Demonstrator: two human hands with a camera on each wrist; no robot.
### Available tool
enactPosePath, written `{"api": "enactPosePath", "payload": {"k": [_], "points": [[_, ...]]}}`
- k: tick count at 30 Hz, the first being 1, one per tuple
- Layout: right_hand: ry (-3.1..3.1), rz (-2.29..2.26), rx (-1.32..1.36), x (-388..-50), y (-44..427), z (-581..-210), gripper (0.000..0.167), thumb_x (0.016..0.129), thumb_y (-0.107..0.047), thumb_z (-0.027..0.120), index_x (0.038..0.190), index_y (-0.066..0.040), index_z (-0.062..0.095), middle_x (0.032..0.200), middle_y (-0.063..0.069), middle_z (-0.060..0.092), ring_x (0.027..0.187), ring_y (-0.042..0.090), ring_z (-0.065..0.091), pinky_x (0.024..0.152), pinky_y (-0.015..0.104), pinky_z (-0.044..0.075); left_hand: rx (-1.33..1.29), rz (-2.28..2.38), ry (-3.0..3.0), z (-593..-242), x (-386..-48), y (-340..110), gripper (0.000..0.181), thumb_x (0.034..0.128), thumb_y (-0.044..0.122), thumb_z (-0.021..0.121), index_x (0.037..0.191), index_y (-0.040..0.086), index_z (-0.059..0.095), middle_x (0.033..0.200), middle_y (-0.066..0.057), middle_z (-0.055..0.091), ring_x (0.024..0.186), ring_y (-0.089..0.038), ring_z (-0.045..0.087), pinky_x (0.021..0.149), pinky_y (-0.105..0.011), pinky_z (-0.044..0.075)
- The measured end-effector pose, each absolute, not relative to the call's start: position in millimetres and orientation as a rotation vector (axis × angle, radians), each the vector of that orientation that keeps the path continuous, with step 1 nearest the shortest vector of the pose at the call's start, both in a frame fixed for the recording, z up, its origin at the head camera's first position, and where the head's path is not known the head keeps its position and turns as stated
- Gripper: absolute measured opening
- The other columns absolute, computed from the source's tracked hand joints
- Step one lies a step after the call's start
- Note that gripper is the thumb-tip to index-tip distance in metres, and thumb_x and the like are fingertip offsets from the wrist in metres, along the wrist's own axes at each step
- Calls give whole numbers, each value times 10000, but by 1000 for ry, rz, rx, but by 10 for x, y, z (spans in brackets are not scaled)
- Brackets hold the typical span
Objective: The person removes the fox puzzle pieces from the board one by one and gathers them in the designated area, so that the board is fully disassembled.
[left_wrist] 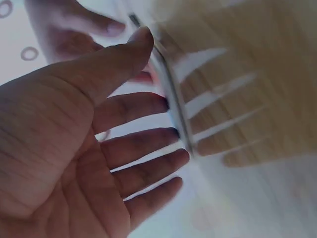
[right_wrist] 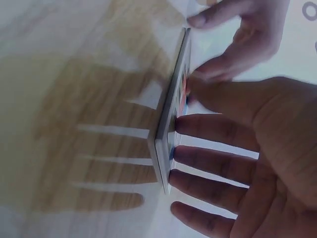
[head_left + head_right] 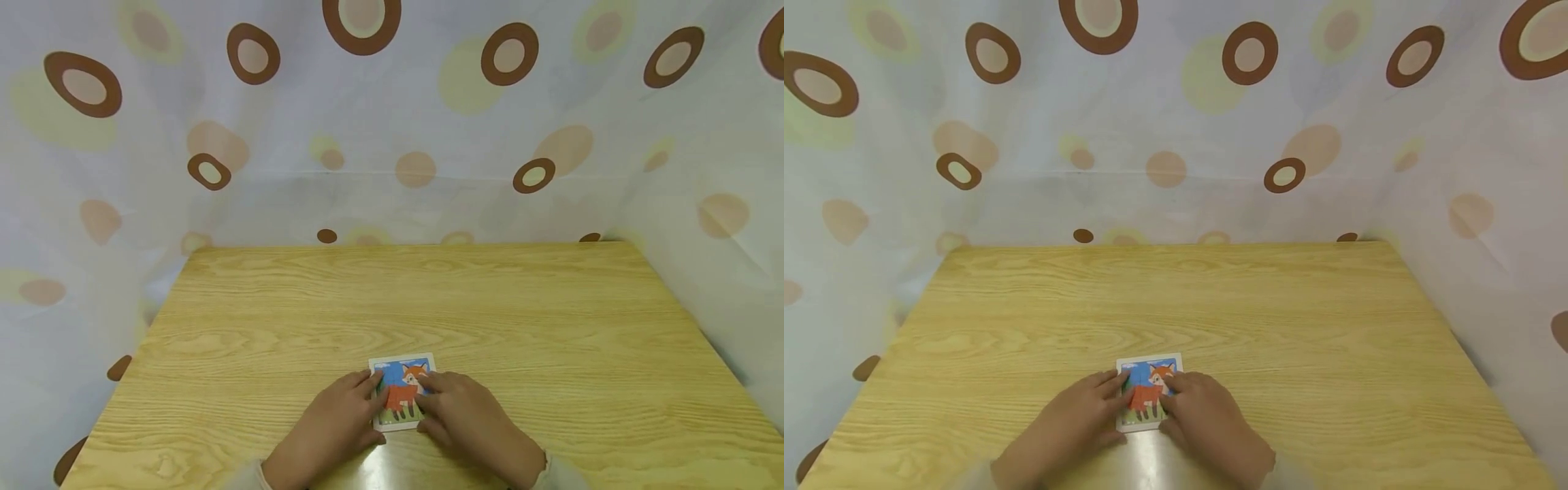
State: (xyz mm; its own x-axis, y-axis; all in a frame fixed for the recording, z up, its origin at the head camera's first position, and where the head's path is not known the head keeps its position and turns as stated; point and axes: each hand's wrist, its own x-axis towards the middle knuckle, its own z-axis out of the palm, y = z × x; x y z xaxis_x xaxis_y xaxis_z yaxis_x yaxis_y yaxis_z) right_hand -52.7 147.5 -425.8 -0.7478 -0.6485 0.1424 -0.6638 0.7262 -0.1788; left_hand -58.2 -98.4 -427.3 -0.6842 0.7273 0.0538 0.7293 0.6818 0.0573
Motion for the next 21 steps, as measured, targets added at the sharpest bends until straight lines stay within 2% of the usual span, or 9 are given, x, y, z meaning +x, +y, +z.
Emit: {"api": "enactPosePath", "payload": {"k": [4,8,13,17,21], "points": [[-2844,410,1082,-644,1401,-4256,192,921,-355,787,900,-164,776,1088,9,720,945,173,668,840,403,574,-1277,-149,-2893,-4248,-446,-999,646,910,608,688,1338,125,706,1451,-125,601,1339,-302,568,1083,-434,481],[-2832,442,1074,-867,1243,-4227,160,924,-300,795,899,-148,754,944,-29,655,812,131,584,743,346,523,-1298,-224,-2917,-4245,-383,-1004,643,943,589,655,1387,125,671,1481,-123,563,1354,-300,553,1070,-455,492],[-2941,723,1049,-1050,1091,-4260,221,931,-209,794,1072,-51,730,974,22,592,790,113,518,693,275,501,-1310,-248,-2955,-4261,-386,-974,625,937,561,675,1407,149,650,1489,-101,539,1381,-290,529,1057,-488,501],[-3027,921,990,-1059,1054,-4318,166,944,-87,755,1079,-33,674,969,22,543,761,91,498,668,251,495,-1331,-265,-2978,-4277,-385,-956,643,931,555,686,1430,154,629,1491,-100,532,1395,-289,512,1027,-483,524],[-3027,966,949,-1050,1043,-4340,154,935,-50,754,1055,-39,657,947,12,537,753,96,496,657,253,485,-1359,-296,-2986,-4280,-385,-976,656,931,540,689,1441,133,614,1504,-122,504,1395,-295,503,1010,-476,538]]}}
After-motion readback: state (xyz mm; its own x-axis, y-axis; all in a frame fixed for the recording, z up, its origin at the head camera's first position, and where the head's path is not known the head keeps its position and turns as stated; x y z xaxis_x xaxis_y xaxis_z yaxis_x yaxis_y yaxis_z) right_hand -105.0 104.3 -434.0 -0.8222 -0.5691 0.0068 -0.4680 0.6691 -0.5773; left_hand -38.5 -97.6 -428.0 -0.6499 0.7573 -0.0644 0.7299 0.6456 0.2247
